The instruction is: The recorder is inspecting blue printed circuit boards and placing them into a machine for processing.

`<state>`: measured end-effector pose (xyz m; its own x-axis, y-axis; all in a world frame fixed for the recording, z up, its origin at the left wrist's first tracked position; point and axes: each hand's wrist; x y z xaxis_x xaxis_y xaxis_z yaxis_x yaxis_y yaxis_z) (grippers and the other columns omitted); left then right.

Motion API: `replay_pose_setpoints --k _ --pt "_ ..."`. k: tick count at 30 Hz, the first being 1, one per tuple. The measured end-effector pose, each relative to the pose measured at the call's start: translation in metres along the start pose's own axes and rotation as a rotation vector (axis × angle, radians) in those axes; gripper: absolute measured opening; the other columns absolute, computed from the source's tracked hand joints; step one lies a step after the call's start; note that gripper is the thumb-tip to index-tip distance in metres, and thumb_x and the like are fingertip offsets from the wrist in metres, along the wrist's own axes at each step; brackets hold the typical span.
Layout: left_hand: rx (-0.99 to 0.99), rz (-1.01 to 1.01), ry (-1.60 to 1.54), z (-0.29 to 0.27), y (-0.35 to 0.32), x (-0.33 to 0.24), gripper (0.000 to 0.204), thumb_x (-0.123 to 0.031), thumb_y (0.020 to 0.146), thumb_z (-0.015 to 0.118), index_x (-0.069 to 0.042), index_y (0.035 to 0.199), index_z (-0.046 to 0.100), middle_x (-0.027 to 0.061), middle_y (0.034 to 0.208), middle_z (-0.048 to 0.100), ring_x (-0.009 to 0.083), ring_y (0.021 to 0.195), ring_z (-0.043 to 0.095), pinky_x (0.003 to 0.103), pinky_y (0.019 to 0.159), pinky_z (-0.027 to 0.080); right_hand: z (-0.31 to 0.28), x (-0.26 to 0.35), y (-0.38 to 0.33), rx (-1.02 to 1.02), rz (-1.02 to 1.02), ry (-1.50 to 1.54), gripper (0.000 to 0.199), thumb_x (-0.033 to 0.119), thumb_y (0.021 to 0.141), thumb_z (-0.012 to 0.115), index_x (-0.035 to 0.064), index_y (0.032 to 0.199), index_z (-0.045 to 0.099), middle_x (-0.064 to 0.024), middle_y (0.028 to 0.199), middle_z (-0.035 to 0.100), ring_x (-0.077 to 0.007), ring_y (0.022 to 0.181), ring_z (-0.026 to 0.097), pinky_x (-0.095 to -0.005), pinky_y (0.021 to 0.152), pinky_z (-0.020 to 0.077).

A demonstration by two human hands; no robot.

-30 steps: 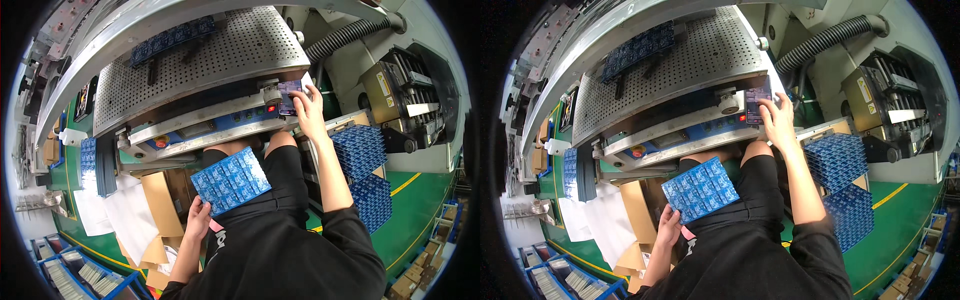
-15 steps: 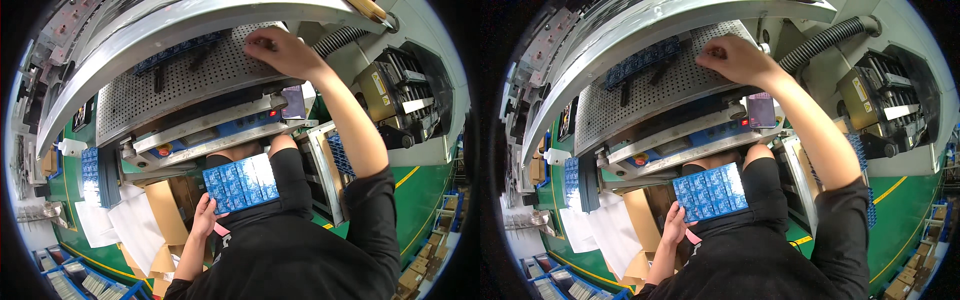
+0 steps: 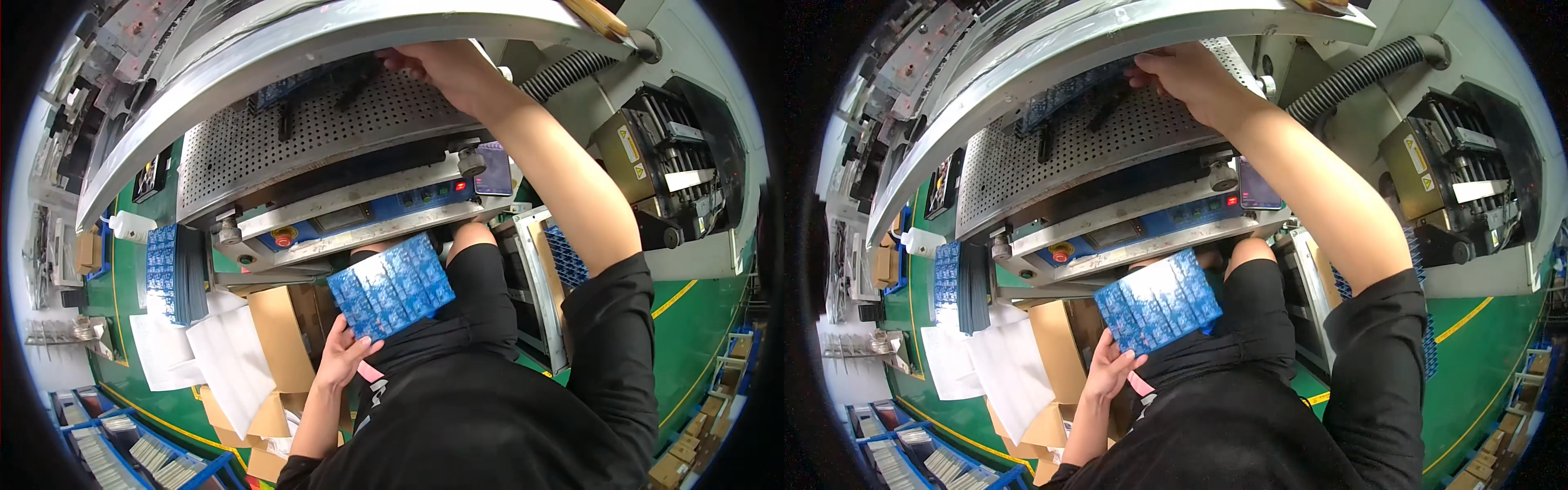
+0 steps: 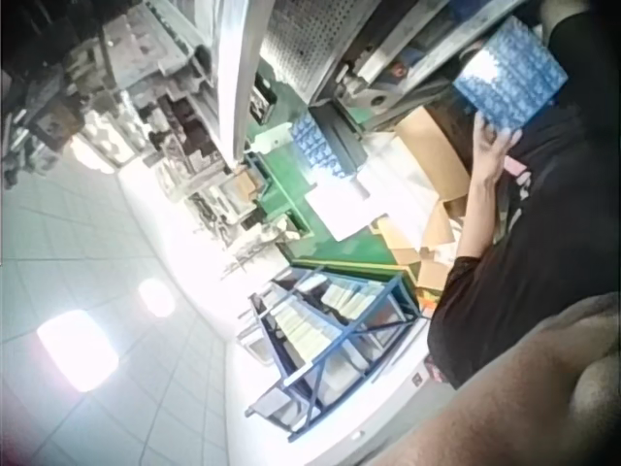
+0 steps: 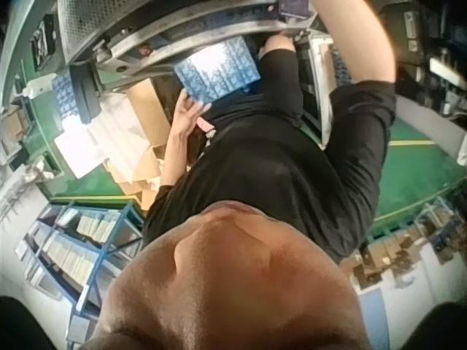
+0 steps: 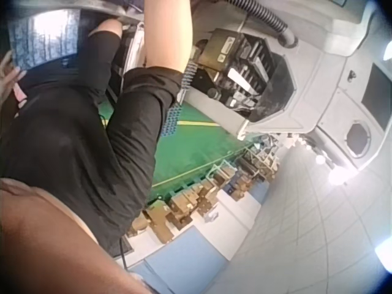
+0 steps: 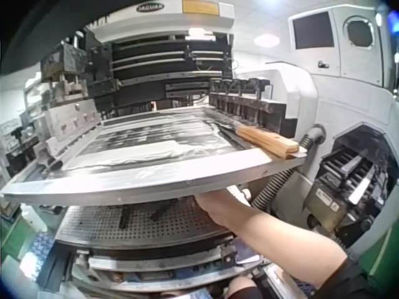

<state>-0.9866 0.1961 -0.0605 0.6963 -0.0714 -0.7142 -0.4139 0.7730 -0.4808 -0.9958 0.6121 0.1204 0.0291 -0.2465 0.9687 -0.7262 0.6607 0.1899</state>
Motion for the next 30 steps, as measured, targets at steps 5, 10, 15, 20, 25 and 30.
replay_pose_setpoints --k 5,10,15,20,25,30 --pt "0.130 -0.042 -0.066 0.006 0.008 -0.011 0.043 0.001 0.092 0.052 -0.009 0.132 0.043 0.0085 0.120 0.059 0.0228 0.108 0.060 0.040 0.085 0.056 -0.040 0.009 -0.064 -0.063 0.180 0.411 0.023 0.013 0.096 0.051 -0.0017 0.113 0.055 -0.0118 0.109 0.065 -0.0124 0.093 0.061 -0.0222 0.074 0.0457" --pt "0.203 -0.135 -0.236 -0.020 0.000 -0.020 0.045 0.001 0.090 0.055 -0.007 0.133 0.042 0.0101 0.120 0.060 0.0220 0.105 0.062 0.040 0.086 0.055 -0.113 -0.013 -0.138 -0.141 0.160 0.368 0.023 0.014 0.096 0.052 -0.0038 0.111 0.055 -0.0111 0.104 0.065 -0.0100 0.086 0.060 -0.0203 0.068 0.0446" --pt "0.309 -0.081 -0.102 -0.001 0.012 -0.056 0.047 -0.002 0.089 0.057 -0.004 0.133 0.041 0.0113 0.118 0.061 0.0222 0.104 0.063 0.040 0.086 0.055 -0.135 -0.031 -0.170 -0.182 0.250 0.369 0.028 0.017 0.097 0.052 -0.0023 0.118 0.054 -0.0063 0.099 0.063 -0.0063 0.079 0.054 -0.0177 0.062 0.0427" --pt "0.375 0.131 -0.008 0.037 0.008 -0.128 0.050 -0.005 0.088 0.059 -0.001 0.134 0.039 0.0122 0.118 0.060 0.0211 0.105 0.062 0.039 0.088 0.053 -0.127 -0.012 -0.156 -0.272 0.168 0.180 0.035 0.021 0.097 0.053 -0.0032 0.123 0.051 -0.0075 0.098 0.063 -0.0081 0.080 0.057 -0.0182 0.065 0.0438" --pt "0.315 0.372 0.136 0.070 0.026 -0.184 0.051 -0.009 0.088 0.061 0.003 0.133 0.039 0.0118 0.119 0.059 0.0196 0.107 0.060 0.034 0.085 0.053 -0.064 0.025 -0.156 -0.016 -0.125 0.051 0.045 0.023 0.095 0.056 -0.0032 0.130 0.046 -0.0076 0.094 0.061 -0.0079 0.081 0.057 -0.0209 0.061 0.0463" --pt "0.025 0.452 0.498 0.084 0.071 -0.244 0.043 -0.020 0.089 0.063 0.003 0.123 0.050 0.0137 0.107 0.064 0.0163 0.096 0.064 0.026 0.078 0.053 -0.005 0.058 -0.102 0.125 0.187 -0.216 0.039 0.014 0.091 0.060 -0.0035 0.124 0.050 -0.0057 0.080 0.060 -0.0091 0.064 0.057 -0.0215 0.057 0.0459"
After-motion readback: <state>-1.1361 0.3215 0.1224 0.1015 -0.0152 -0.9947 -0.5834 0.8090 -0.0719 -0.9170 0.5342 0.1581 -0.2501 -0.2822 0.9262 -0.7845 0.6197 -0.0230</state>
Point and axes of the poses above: each hand's wrist, its own y-axis towards the middle knuckle, its own z-axis out of the palm, x = y × z
